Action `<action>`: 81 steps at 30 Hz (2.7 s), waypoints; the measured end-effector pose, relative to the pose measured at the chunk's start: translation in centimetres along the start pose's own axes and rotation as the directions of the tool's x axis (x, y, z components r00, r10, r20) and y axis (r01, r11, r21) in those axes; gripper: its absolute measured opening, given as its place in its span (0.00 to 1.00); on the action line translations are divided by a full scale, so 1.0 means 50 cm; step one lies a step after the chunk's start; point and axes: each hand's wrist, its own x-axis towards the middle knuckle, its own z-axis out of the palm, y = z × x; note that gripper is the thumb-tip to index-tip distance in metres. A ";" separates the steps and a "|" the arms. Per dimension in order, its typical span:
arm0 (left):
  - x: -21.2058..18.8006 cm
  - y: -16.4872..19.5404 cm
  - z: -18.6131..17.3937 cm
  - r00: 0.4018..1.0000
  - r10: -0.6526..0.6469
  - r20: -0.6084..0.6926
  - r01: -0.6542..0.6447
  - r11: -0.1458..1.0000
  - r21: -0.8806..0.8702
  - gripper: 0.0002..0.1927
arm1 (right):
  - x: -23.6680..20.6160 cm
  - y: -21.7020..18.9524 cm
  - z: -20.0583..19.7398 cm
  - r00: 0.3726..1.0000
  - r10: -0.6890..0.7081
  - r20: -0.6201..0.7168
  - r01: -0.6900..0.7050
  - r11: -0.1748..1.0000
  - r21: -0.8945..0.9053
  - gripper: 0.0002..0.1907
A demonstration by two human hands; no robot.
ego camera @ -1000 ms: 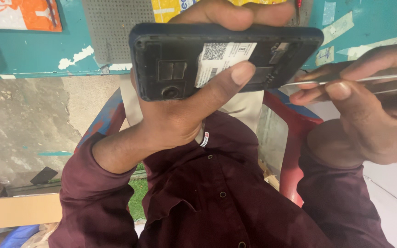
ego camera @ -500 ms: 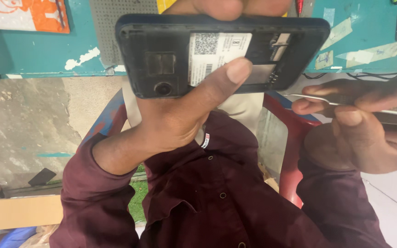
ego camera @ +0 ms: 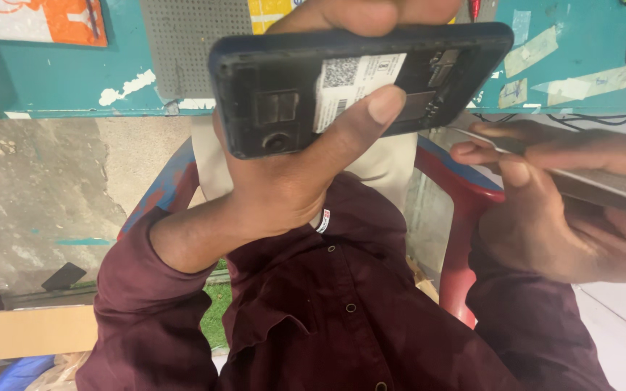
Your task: The person uses a red screwdriver to loosen screws on the back of a black smartphone, then switches to tweezers to pry and separate the back cover from the frame. The person rotates the phone to access different edges and continues prying until the cover is partially detached.
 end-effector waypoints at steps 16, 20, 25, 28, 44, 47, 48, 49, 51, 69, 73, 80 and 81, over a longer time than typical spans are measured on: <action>-0.017 -0.041 0.001 0.968 -0.069 -0.243 -0.012 0.948 -0.318 0.04 | -0.007 0.028 -0.005 0.877 -0.399 0.268 0.479 0.777 -0.408 0.18; -0.027 -0.044 -0.008 0.958 -0.152 -0.245 0.030 0.897 -0.440 0.06 | -0.083 0.105 -0.006 0.842 -0.520 0.145 0.507 0.669 -0.544 0.17; -0.021 -0.030 -0.015 0.965 -0.184 -0.184 0.053 0.831 -0.554 0.05 | -0.059 0.052 0.060 0.869 -0.496 0.006 0.436 0.757 -0.487 0.20; -0.017 -0.020 -0.012 0.970 -0.176 -0.169 0.049 0.817 -0.574 0.05 | -0.022 0.039 0.073 0.733 -0.680 -0.020 0.638 0.698 -0.324 0.20; -0.010 -0.018 -0.032 0.968 0.250 -0.015 -0.236 0.929 0.285 0.10 | -0.006 0.130 0.031 0.802 -0.516 -0.299 0.585 0.781 0.220 0.15; 0.000 -0.016 -0.031 0.987 0.091 -0.130 -0.106 0.988 -0.114 0.09 | 0.004 0.116 0.037 0.868 -0.390 -0.308 0.484 0.803 0.348 0.16; 0.003 -0.015 -0.030 0.988 -0.010 -0.151 -0.034 0.957 -0.288 0.10 | 0.009 0.099 0.039 0.893 -0.357 -0.274 0.442 0.810 0.385 0.16; 0.008 -0.012 -0.027 0.979 -0.111 -0.170 0.021 0.889 -0.457 0.10 | 0.016 0.076 0.040 0.914 -0.326 -0.240 0.400 0.815 0.419 0.17; 0.009 -0.001 -0.023 0.974 -0.170 -0.149 0.084 0.884 -0.460 0.15 | 0.016 0.017 0.043 0.947 -0.247 -0.206 0.317 0.831 0.458 0.17; 0.035 -0.011 -0.027 0.971 0.029 0.239 0.061 0.932 -0.358 0.19 | 0.044 0.099 0.028 0.843 -0.452 -0.291 0.533 0.772 0.346 0.16; 0.030 -0.013 -0.021 0.971 0.007 0.238 0.060 0.960 -0.274 0.16 | 0.048 0.077 0.019 0.854 -0.423 -0.302 0.515 0.769 0.378 0.14; 0.015 -0.016 -0.017 0.986 0.010 0.164 0.029 0.972 -0.234 0.09 | 0.043 0.080 -0.011 0.919 -0.344 -0.192 0.389 0.720 0.574 0.12; 0.013 -0.017 -0.013 0.991 0.016 0.134 0.017 0.969 -0.247 0.09 | 0.045 0.079 -0.011 0.930 -0.314 -0.191 0.363 0.703 0.611 0.13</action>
